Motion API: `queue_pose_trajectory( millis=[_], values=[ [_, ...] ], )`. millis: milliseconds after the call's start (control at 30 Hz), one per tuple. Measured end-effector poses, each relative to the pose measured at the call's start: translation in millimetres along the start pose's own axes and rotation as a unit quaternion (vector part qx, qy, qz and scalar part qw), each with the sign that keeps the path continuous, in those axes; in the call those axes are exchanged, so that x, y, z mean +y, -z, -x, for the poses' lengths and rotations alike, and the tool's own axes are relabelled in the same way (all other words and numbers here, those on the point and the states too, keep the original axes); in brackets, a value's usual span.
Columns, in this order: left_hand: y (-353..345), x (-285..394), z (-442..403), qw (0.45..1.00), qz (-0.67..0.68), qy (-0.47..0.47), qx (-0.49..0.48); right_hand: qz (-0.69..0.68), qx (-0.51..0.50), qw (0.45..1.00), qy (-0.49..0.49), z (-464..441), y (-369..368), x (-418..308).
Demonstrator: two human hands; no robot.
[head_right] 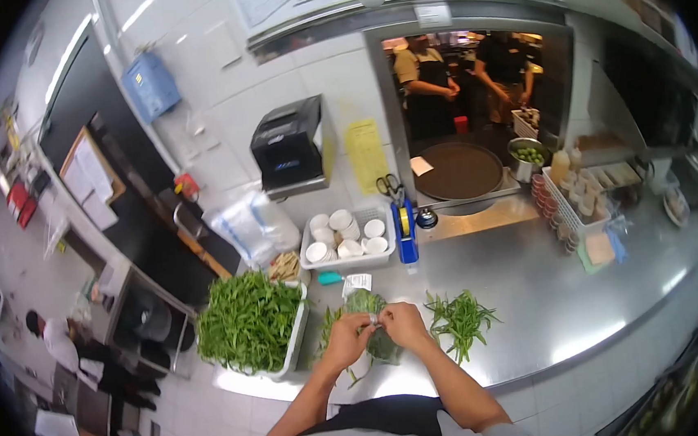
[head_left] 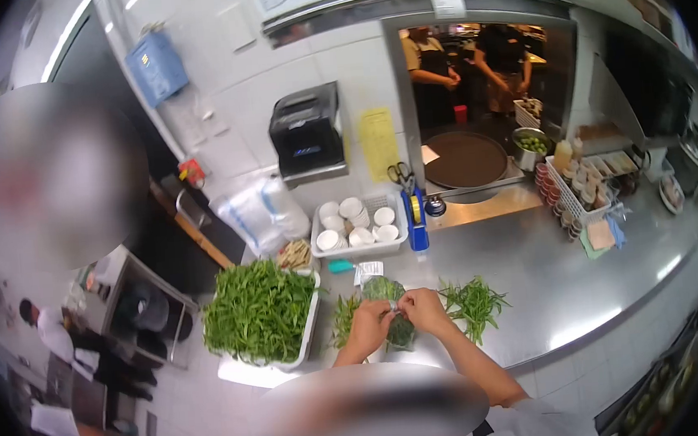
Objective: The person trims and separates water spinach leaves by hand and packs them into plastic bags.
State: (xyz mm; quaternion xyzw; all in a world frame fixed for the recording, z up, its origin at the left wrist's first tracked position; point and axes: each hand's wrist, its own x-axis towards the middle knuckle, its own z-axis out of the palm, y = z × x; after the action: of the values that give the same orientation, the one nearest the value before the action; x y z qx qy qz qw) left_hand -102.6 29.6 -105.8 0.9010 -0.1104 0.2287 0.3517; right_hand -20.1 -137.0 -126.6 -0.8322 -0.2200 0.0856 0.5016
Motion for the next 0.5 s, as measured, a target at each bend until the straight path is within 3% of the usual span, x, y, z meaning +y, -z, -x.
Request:
queue_pose_trajectory(
  millis=[133, 233, 267, 333, 433, 500],
  values=[
    [-8, 8, 11, 0.99, -0.12, 0.064, -0.04, 0.022, 0.072, 0.996, 0.037, 20, -14, -7],
    [-15, 8, 20, 0.984, -0.128, 0.11, -0.062, -0.064, 0.066, 0.996, -0.008, 20, -23, -2],
    [-16, 6, 22, 0.989, -0.098, 0.101, -0.042, -0.106, 0.058, 0.991, -0.049, 20, -25, 2],
    [-13, 12, 18, 0.981, 0.034, 0.188, 0.016, -0.266, 0.05, 0.962, -0.045, 20, -19, 1],
    [-25, 5, 19, 0.934, 0.218, 0.272, 0.081, -0.21, 0.05, 0.976, -0.016, 17, -16, -6],
    [-30, 3, 17, 0.901, 0.31, 0.276, 0.127, -0.273, 0.047, 0.958, -0.07, 12, -10, -11]
  ],
)
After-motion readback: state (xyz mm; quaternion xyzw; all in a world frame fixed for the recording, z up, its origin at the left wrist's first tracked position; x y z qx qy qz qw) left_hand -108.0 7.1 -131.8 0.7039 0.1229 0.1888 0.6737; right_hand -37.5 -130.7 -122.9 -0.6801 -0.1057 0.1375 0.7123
